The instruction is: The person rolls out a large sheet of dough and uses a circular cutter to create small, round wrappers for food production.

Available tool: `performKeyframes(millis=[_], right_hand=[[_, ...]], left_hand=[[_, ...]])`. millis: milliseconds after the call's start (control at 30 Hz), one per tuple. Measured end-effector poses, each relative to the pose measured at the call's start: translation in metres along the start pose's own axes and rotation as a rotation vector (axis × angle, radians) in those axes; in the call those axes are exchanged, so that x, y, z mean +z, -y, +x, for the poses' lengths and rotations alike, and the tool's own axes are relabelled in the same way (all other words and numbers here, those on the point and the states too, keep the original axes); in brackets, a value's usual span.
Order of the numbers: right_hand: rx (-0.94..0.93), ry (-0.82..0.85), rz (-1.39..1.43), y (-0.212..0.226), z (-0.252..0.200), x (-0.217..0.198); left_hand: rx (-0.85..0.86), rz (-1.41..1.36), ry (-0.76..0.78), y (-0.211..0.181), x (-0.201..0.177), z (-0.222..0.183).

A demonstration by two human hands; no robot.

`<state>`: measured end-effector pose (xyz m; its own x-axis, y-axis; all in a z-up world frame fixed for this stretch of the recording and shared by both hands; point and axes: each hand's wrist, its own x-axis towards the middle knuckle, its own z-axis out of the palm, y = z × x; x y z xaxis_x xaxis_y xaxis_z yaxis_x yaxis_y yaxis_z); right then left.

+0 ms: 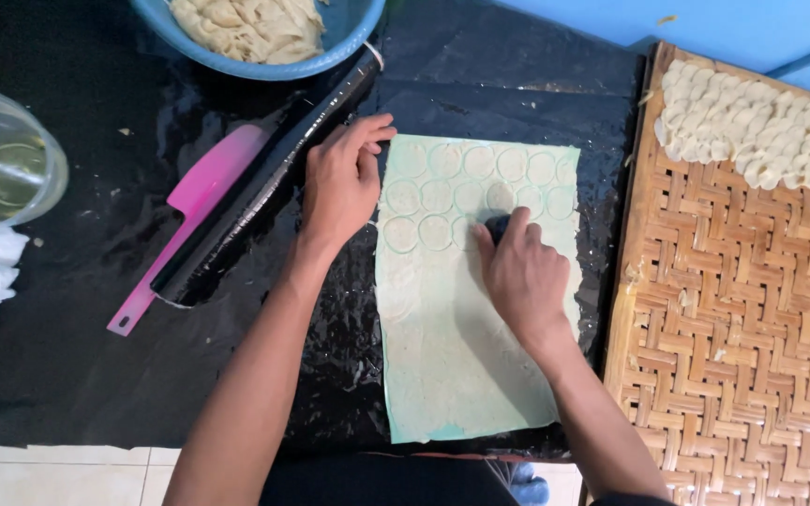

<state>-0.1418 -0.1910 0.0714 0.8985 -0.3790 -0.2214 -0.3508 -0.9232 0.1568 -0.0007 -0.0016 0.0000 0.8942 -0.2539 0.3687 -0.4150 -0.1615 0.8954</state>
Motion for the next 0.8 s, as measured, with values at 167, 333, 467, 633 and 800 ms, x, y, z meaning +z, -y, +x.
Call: performKeyframes(millis=[167,333,467,633,800], right_hand=[[-0.231,-0.122,0.07,-0.016,0.001,-0.003],[-0.13,-0.238,0.015,-0.012,-0.001,0.011],[-0.128,-0.01,0.221,-0.027,-0.002,-0.005],[-0.002,-0.166,0.328,-0.047,-0.014,-0.012],[-0.083,-0.169,0.287,-0.052,-0.014,-0.004]], left_hand=[[0.027,0.014,0.01,0.001,-0.001,0.002],[0.07,0.029,-0.005,-0.001,0.0,0.003],[0.043,0.031,-0.003,0.0,-0.003,0.001],[0.035,0.028,-0.01,0.0,-0.001,0.001],[0.018,0.036,0.018,-0.002,-0.001,0.003]])
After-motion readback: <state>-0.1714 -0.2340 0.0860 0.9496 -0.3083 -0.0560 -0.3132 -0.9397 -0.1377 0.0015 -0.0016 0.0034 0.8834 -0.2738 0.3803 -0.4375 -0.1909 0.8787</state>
